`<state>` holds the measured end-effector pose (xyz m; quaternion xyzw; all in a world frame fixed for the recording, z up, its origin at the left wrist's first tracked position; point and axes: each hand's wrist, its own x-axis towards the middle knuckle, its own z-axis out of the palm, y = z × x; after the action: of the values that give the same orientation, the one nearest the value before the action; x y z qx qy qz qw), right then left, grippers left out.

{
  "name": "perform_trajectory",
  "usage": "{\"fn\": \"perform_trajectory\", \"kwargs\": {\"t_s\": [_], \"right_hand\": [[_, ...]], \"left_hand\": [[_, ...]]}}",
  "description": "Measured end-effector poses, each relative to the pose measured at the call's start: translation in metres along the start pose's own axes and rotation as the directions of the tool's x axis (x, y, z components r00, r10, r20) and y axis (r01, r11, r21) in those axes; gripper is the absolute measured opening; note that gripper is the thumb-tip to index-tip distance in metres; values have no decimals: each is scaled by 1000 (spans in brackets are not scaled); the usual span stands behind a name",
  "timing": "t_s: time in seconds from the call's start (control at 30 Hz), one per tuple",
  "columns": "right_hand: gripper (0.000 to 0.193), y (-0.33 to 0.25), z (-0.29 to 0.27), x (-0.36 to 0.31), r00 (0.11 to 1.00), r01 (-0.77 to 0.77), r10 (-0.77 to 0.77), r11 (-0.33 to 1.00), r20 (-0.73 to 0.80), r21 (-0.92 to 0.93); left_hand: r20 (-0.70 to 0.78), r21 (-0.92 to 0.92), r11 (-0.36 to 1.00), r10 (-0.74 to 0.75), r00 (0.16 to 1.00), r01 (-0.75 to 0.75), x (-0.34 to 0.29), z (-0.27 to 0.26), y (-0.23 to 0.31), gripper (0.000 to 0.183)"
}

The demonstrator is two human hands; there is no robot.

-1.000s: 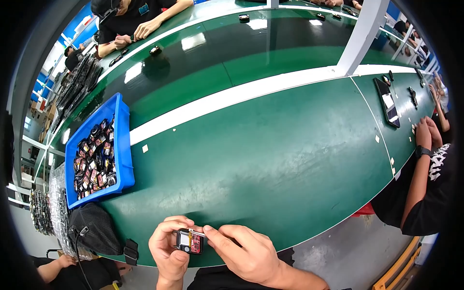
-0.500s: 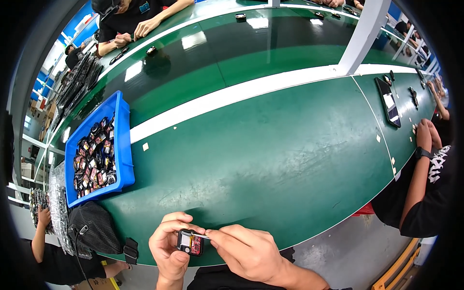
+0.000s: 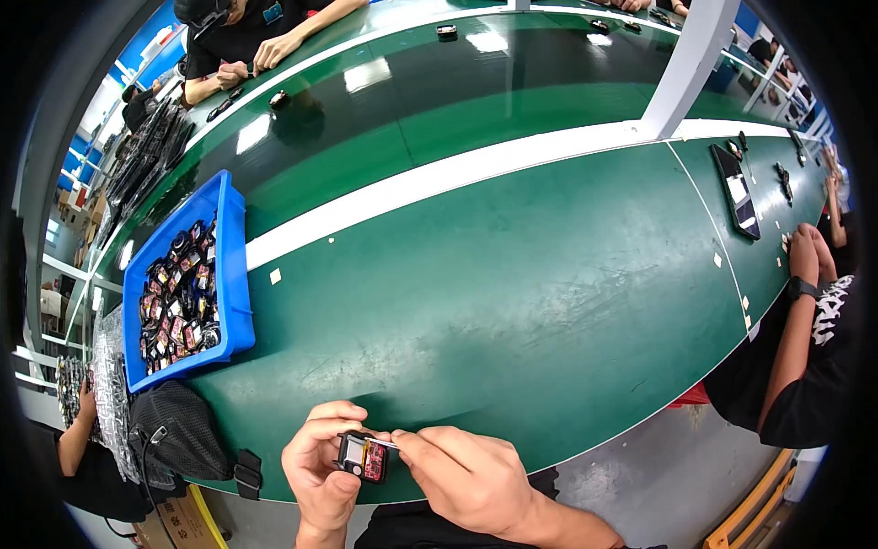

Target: Using tweezers to assemble and inspect small electronic components at an industrial work table.

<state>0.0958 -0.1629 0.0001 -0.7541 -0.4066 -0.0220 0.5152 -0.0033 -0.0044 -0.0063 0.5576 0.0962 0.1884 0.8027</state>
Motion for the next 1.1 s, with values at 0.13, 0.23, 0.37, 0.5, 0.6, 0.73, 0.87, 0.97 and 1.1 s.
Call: {"fn": "perform_trajectory", "kwargs": {"t_s": [0.13,0.23,0.37,0.5,0.6,0.73,0.87,0.97,1.1], "right_hand": [[26,-1,3,-1,999,37,-36,995,13,-95],[26,-2,4,-1,999,40,-38,993,21,-113],[25,-3,3,0,999,31,-28,993,30,-113],[24,-3,2,1,1000,3,-2,997,11,-79],[24,-3,2,-1,1000,13,-15,997,-27,-78],[25,-2,5,-3,999,36,-40,993,-33,-116],[28,1,7,-5,997,73,-75,983,-8,-170],[29,2,6,-6,995,95,-93,977,20,-191],[29,-1,5,-4,995,96,-89,976,45,-195]], "left_hand": [[-59,10,1000,1,998,-1,-2,-1,-1,57],[-102,101,995,27,994,-16,-3,-2,-1,59],[-126,122,992,41,991,-26,-4,1,0,59],[-106,71,997,-5,994,13,-2,5,3,60],[-94,-20,997,-72,993,70,-2,6,1,61],[-217,-101,991,-109,970,89,-13,17,-2,61],[-249,-111,991,-102,963,77,-17,14,-12,60],[-263,-66,995,-84,961,69,-18,17,-10,60],[-248,-81,996,-67,966,48,-18,14,-12,59]]}}
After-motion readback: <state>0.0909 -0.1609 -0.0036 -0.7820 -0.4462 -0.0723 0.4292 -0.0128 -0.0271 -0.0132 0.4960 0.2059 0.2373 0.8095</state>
